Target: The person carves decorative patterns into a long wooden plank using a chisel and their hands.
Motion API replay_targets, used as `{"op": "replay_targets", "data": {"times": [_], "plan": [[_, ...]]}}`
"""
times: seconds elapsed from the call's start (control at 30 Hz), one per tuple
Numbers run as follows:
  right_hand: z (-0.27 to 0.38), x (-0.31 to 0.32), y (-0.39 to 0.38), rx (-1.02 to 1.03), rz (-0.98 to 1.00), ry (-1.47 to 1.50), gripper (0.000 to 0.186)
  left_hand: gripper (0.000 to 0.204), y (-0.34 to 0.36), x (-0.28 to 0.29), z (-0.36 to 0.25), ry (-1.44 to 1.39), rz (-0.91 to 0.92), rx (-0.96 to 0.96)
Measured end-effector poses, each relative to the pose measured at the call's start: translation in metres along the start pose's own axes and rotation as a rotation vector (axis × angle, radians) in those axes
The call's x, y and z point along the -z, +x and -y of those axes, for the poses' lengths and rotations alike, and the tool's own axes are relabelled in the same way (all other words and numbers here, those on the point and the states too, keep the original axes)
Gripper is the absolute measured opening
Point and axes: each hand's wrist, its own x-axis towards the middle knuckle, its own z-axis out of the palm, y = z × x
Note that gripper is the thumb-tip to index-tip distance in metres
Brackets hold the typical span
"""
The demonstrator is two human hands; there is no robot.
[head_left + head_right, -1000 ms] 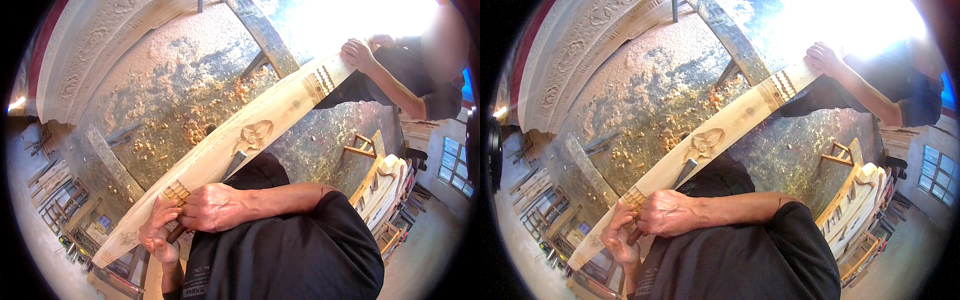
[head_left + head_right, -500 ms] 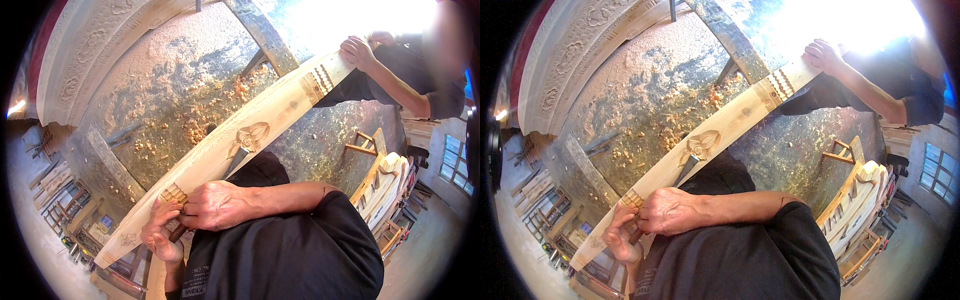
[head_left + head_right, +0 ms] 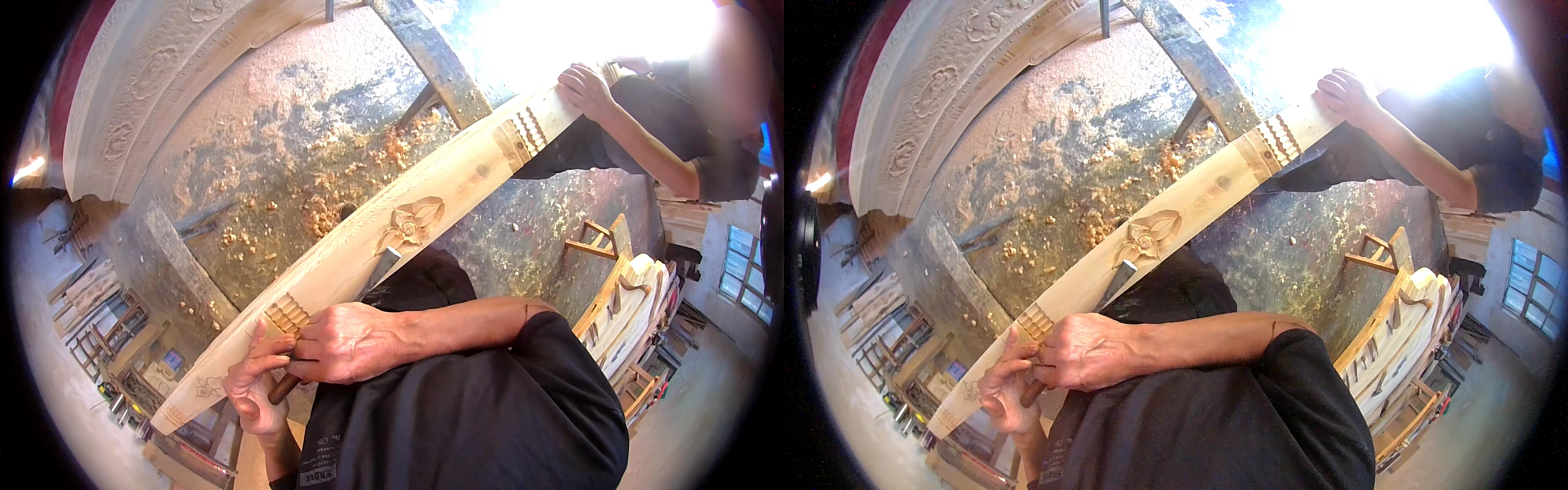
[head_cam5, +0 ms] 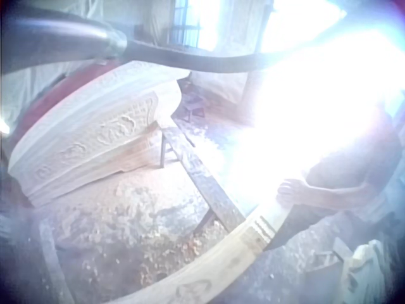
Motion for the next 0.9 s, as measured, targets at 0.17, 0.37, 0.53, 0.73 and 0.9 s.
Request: {"op": "replay_targets", "data": {"times": [0.17,0.37,0.53,0.73,0.9], "plan": [[0.000,-0.002,0.002,-0.004,-0.001,-0.026,0.020,0.095,0.002,-0.005,-0.004,0.033,-0.094,0.057],[0.000,-0.002,0.003,-0.007,0.004,-0.025,0.020,0.095,0.004,-0.004,-0.003,0.006,-0.090,0.055],[-0.001,-0.003,0.004,-0.010,-0.010,-0.008,0.018,0.093,0.005,-0.007,-0.003,0.039,-0.111,0.048],[-0.002,0.000,0.000,-0.014,0.013,-0.006,0.016,0.089,0.005,-0.017,-0.005,0.099,-0.155,0.074],[-0.001,0.001,-0.001,-0.045,-0.023,0.044,0.014,0.087,0.003,-0.017,-0.003,0.130,-0.158,0.064]]}}
